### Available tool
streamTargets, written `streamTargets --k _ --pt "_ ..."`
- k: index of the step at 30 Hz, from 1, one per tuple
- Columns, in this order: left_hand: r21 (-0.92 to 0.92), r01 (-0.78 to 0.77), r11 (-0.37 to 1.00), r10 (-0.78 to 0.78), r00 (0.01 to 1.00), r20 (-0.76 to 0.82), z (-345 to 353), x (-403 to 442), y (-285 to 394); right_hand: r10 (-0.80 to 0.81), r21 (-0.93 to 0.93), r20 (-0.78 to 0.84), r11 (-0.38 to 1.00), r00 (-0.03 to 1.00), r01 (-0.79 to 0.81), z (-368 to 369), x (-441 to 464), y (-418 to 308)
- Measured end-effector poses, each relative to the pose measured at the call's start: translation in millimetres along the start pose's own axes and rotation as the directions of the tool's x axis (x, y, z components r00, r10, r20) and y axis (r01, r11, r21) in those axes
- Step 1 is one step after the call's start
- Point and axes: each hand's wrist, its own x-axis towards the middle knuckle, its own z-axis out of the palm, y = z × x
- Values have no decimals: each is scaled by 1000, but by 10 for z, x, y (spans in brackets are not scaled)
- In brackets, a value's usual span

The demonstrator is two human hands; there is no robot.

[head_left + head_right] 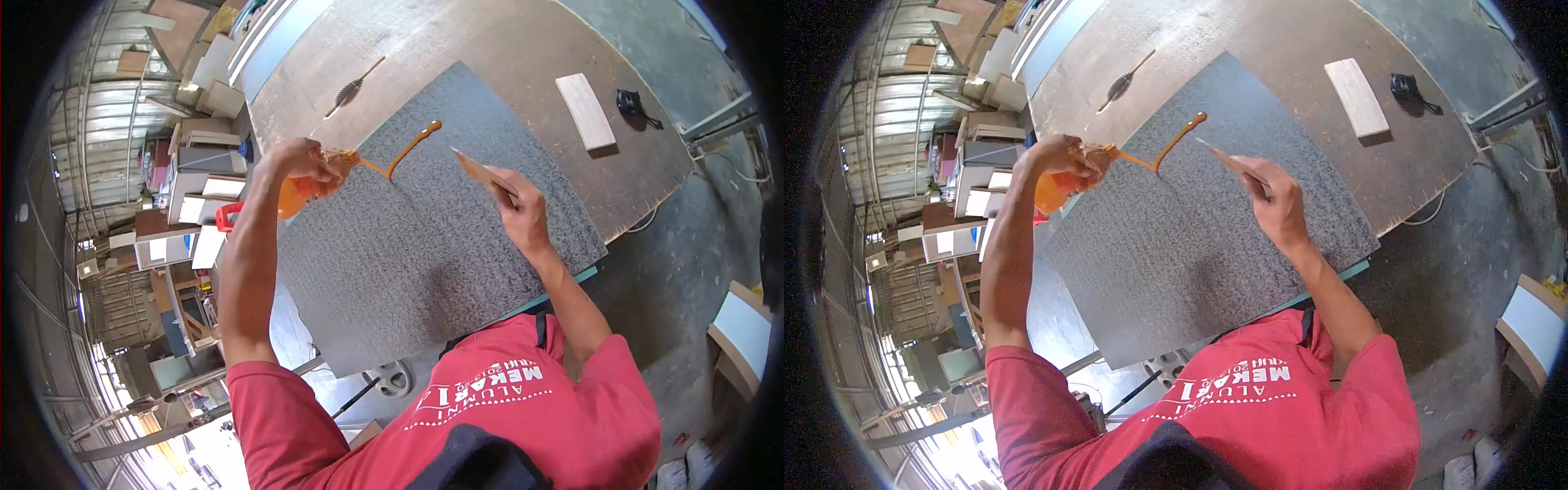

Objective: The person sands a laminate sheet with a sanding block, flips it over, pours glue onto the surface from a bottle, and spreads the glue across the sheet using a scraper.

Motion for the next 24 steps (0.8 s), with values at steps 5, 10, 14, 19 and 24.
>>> streamTargets --k 5,10,14,19,24 --pt "-438 -246 865 202 969 -145 338 -329 -237 -369 123 -25 921 929 370 635 474 -228" --pt "-628 -429 649 301 903 -305 747 -326 -543 -495 136 72 865 866 483 1424 573 -247" --pt "-754 -490 437 155 867 -474 1131 -186 -778 -500 -1 237 857 833 515 1641 360 -171" --pt "-696 -705 139 -224 662 -715 1668 947 -1402 -213 -69 133 972 968 224 1629 162 83" --pt "-737 -642 211 -645 475 -599 2115 1966 -1650 -118 -430 120 889 986 159 1513 525 85"
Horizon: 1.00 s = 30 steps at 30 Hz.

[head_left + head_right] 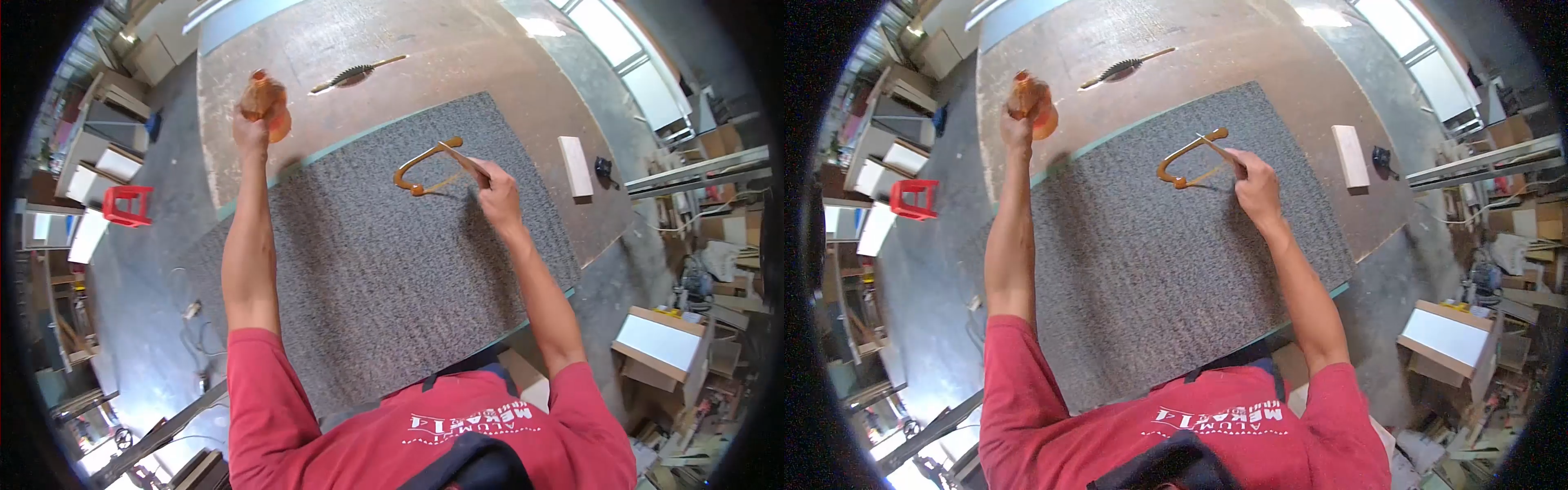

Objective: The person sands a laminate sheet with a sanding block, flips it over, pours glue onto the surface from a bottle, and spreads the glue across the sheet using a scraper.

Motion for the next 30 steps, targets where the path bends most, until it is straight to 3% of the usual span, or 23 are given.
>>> streamTargets --k 1,2,4,6,8,9,11,13,15,16,18,19,21,28,30 --pt "-65 -33 997 27 995 -95 82 -10 -222 -22 -104 32 994 999 25 27 116 68" --pt "-89 -20 996 11 995 -94 153 20 -592 -23 -131 35 991 999 28 59 242 110" --pt "-158 -322 934 295 940 -171 292 19 -1342 -111 -345 96 928 989 138 159 482 157" --pt "-218 -264 940 223 956 -192 258 -108 -1358 -111 -427 152 889 982 167 255 706 198" --pt "-53 61 997 -57 996 69 65 -167 -1090 -97 -569 243 791 965 223 405 848 269" --pt "-54 70 996 -67 996 63 60 -250 -1135 -92 -590 272 770 958 241 477 882 354" --pt "201 -85 976 117 981 -154 68 -428 -1214 -94 -609 291 749 952 260 545 847 446" --pt "42 -37 998 42 989 -140 -241 -1063 -700 -99 -609 319 741 942 284 562 786 469" --pt "389 -19 921 12 1000 21 -464 -2022 -266 -148 -592 296 747 944 303 535 709 486" --pt "451 -108 886 71 993 97 -482 -2507 -211 -167 -583 315 743 934 330 544 710 562" --pt "600 -14 800 -198 938 285 -532 -3103 -34 -212 -568 328 734 920 372 571 766 697" --pt "618 4 786 -210 942 261 -519 -3201 -77 -183 -563 340 746 922 356 561 753 617" --pt "605 -81 792 -60 976 210 -452 -3226 -118 -172 -557 347 753 922 350 524 787 560" --pt "621 -170 765 38 975 221 -435 -3152 -214 -245 -553 294 745 924 374 503 677 802" --pt "611 -133 780 32 984 174 -419 -3255 -182 -190 -548 329 760 925 350 447 641 708"
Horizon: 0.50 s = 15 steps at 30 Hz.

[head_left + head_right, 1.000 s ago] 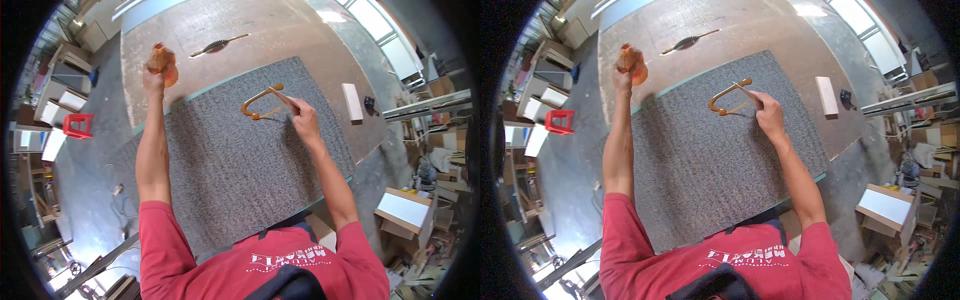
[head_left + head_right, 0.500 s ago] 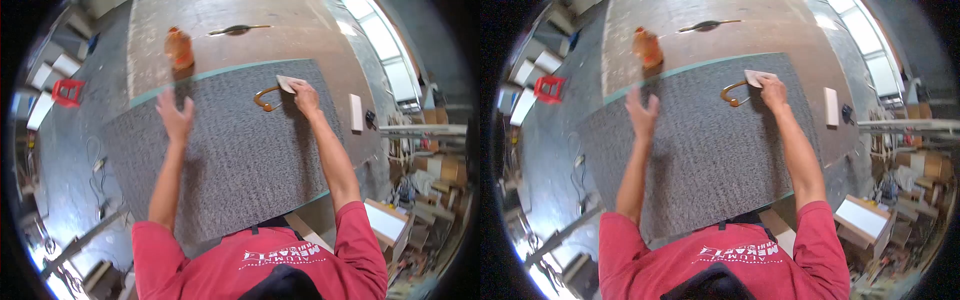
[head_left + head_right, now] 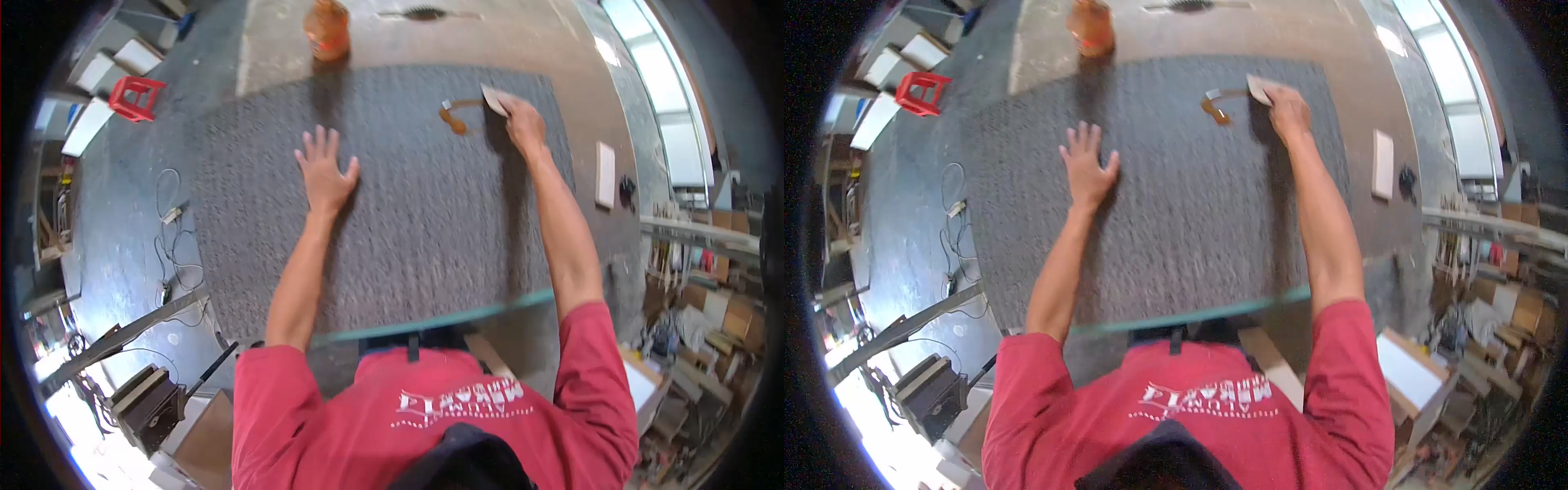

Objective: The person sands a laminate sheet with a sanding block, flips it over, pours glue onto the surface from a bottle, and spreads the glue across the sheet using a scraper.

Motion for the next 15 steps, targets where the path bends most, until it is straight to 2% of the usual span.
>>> streamTargets --k 1,2,3,4,7,9,10,12,13,14,15 --pt "-19 -11 1000 12 999 42 -41 -173 154 -1 30 13 1000 1000 0 21 -12 47" --pt "-120 -60 991 68 996 60 -136 -341 309 -98 44 -72 994 992 102 164 -23 200" --pt "-220 -96 971 117 989 87 -264 -589 443 -39 95 -25 995 999 42 61 -89 134" --pt "-274 -135 952 199 955 221 -445 -909 665 -40 54 7 998 999 39 -1 -172 93" --pt "-428 -200 881 424 735 529 -707 -1917 1327 1 -46 110 999 994 4 -7 -319 149" --pt "-386 -231 893 430 693 578 -781 -2271 1599 27 164 51 986 998 -36 -77 -451 103" --pt "-337 -261 905 421 662 620 -765 -2367 1663 32 163 38 986 999 -38 -150 -518 79" --pt "-313 -294 903 426 698 576 -676 -2474 1592 -3 233 49 972 999 -8 -264 -629 -27" --pt "-311 -300 902 428 716 552 -658 -2484 1592 88 210 84 972 993 -104 -142 -582 9" --pt "-307 -302 902 426 736 527 -632 -2500 1610 81 211 82 973 993 -97 -50 -625 106" --pt "-303 -301 904 422 742 521 -619 -2499 1613 6 118 48 993 999 -12 -71 -698 136"
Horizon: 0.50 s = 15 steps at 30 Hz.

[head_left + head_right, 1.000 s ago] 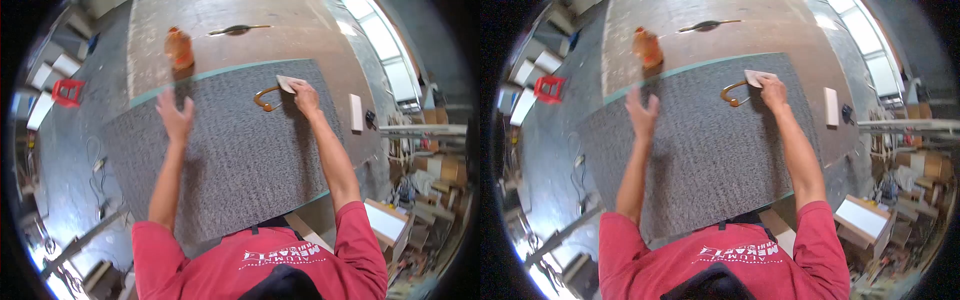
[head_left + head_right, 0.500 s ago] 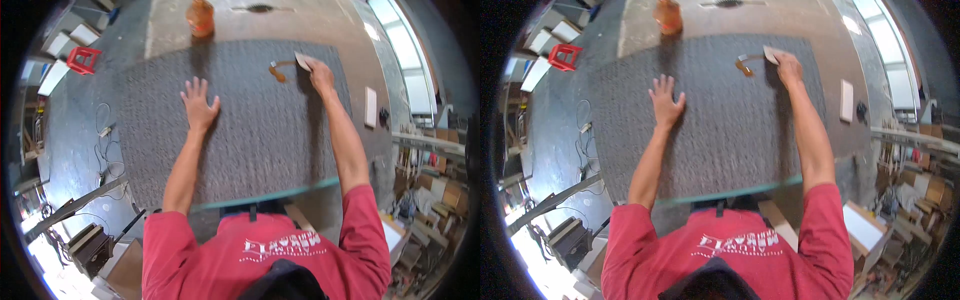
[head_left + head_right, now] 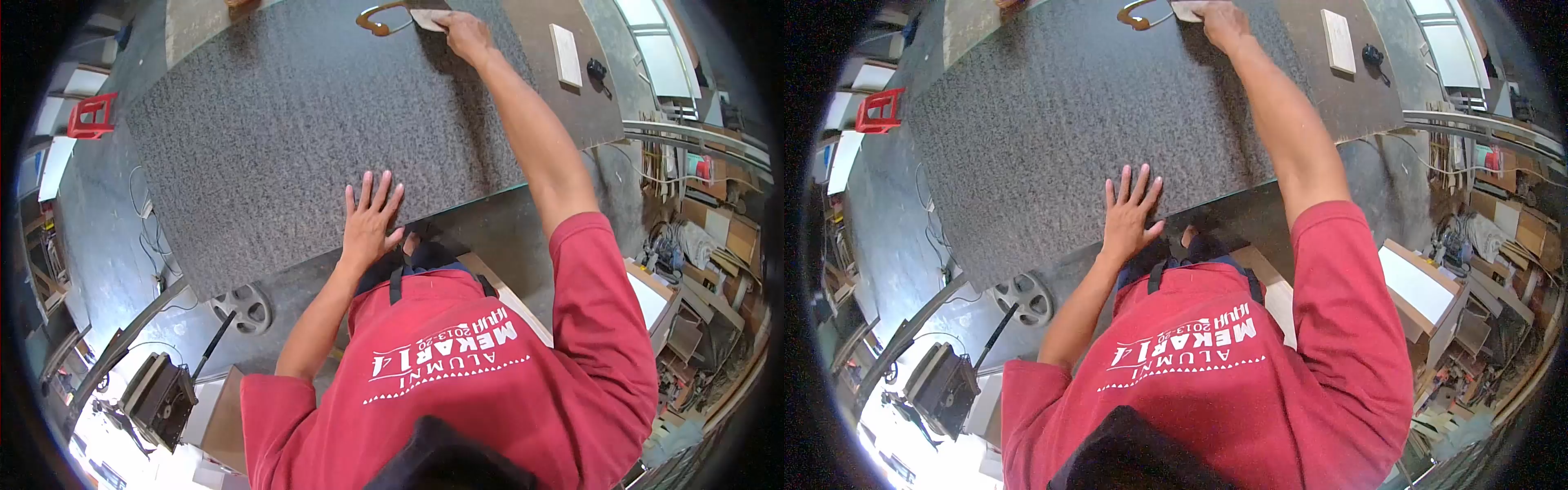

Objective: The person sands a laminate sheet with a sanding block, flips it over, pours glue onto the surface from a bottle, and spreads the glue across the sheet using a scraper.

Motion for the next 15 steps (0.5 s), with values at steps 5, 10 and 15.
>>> streamTargets --k 5,10,15 --pt "85 -11 996 9 1000 20 -15 -49 -22 -103 -125 -33 987 994 99 43 -93 63" --pt "104 -22 994 23 1000 -5 -11 -51 -31 -24 -142 25 990 999 27 -136 -285 -136" --pt "118 -12 993 12 1000 2 -5 -62 -6 -122 -92 -15 989 992 120 -113 -853 -98"
